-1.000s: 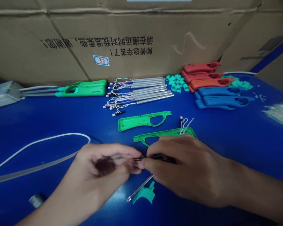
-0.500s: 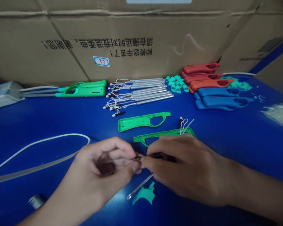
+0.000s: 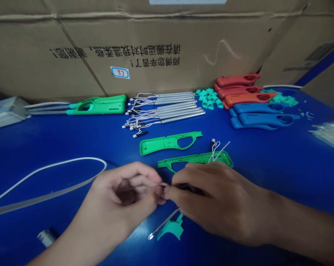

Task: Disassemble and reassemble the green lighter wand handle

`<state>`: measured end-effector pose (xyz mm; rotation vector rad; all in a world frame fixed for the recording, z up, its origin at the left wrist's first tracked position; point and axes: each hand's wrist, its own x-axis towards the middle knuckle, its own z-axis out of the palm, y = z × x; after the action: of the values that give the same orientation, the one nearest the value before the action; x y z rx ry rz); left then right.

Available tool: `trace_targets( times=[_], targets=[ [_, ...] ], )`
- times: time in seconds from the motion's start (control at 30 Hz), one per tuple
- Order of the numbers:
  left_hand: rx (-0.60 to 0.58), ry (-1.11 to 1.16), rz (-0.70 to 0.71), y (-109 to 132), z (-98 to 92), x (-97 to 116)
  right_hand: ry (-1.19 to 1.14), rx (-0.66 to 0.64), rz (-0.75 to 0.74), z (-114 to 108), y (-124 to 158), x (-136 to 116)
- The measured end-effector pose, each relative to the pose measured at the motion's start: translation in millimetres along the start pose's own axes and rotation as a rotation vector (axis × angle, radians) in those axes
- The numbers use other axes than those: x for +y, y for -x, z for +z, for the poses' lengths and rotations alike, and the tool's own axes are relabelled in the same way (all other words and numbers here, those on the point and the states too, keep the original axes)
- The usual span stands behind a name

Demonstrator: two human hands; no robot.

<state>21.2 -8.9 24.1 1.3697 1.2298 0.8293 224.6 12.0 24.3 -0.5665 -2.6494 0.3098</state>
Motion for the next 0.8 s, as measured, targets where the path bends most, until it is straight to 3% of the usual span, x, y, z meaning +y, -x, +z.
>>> trace_targets(
  times=[0.37, 0.57, 0.8],
  targets=[
    [0.038, -0.001, 0.001, 0.8, -1.4, 0.1, 0.051, 0.026, -0.019, 3.2, 3.0, 2.7],
    [-0.041, 0.045, 0.013, 1.2, -5.5, -5.6, 0.059, 0.01, 0.009, 6.2, 3.8, 3.3],
    [-0.045, 0.045, 0.01, 0.8, -4.6, -3.1, 0.075, 0.037, -0.017, 5.2, 3.6, 3.6]
  ],
)
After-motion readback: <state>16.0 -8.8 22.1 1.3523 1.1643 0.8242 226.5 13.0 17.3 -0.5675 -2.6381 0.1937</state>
